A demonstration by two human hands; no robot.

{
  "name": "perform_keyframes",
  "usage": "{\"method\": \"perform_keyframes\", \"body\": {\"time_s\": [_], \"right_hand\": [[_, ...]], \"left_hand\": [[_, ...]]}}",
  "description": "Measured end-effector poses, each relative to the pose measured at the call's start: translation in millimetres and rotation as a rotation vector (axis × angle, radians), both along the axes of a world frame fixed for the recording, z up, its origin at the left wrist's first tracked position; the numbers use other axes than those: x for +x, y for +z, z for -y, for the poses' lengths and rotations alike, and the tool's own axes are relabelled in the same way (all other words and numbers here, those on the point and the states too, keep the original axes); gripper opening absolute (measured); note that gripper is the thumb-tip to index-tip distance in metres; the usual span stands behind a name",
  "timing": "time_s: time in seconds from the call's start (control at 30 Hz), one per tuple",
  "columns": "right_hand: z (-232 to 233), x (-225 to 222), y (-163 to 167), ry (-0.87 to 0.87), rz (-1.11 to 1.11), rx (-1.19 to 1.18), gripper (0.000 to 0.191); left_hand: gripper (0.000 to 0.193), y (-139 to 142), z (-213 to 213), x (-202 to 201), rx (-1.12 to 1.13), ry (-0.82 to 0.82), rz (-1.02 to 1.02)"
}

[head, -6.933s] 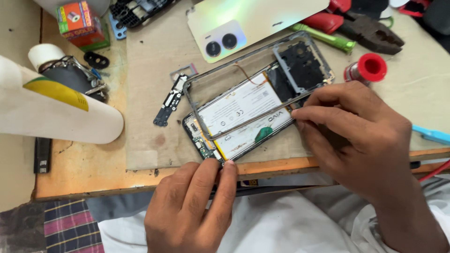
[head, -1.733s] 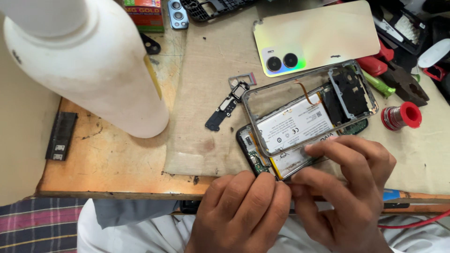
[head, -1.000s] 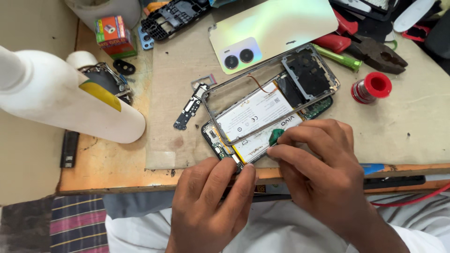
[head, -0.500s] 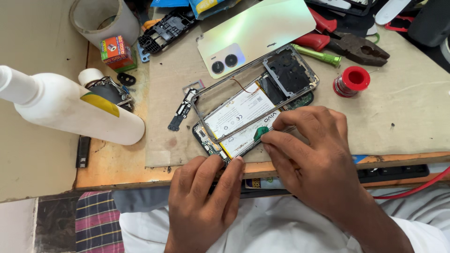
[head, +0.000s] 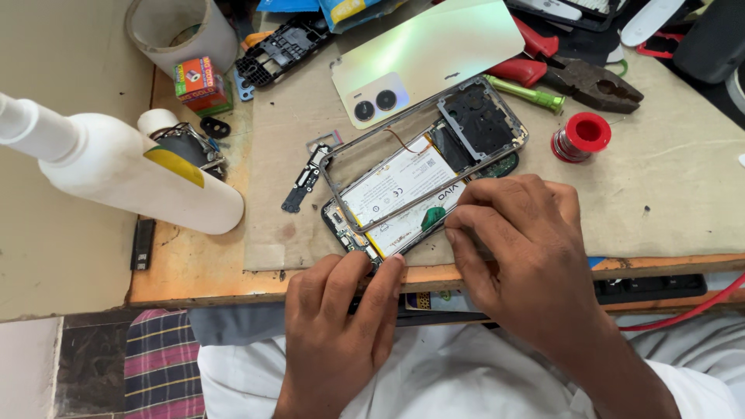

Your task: The person works on a disassembled smartphone at a cluttered repair bench, pressing the mid-frame and battery assembly together by hand and fitting components. They then align the back cover onto the phone body, press along its edges to seat it, and pick up a spray bottle near the reassembled phone.

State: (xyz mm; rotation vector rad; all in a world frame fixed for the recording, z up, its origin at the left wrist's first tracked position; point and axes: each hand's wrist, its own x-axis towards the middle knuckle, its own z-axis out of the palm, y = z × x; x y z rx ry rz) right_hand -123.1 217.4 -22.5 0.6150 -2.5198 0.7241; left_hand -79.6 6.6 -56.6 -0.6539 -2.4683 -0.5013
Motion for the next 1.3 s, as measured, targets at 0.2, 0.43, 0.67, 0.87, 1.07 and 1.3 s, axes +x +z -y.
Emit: {"method": "perform_keyframes", "body": {"time_s": [0.2,0.43,0.67,0.87,1.07,1.3], "right_hand": [[-8.6,1.3,7.0,-0.063,0.079,0.026,0.024],[-30.0,-10.9,22.0,0.014,0.149,-0.020,0.021],[-117.6,-6.3,40.7,-0.073,0.345,-0.027,0.020],[-70.8,-7.1,26.6,0.039,0.204,-0.035,0.026],[-40.3,-21.1,24.2,-0.071,0.055,-0.075,0.041],[-44.3,-20.4,8.0,-0.059,0.092,-0.096,0.037]], "left_hand": [[0.041,-2.3,-0.7,1.5,-0.018,0.028,0.015],[0.041,-1.2,-4.1,3.2,-0.018,0.046,0.032],[0.039,1.6,-13.4,4.7,0.024,0.095,0.072],[0.042,8.9,-19.3,7.3,0.037,0.124,0.103],[0.047,12.4,-21.0,7.2,0.048,0.126,0.135],[0.052,11.7,-21.2,6.8,0.032,0.116,0.117]]}}
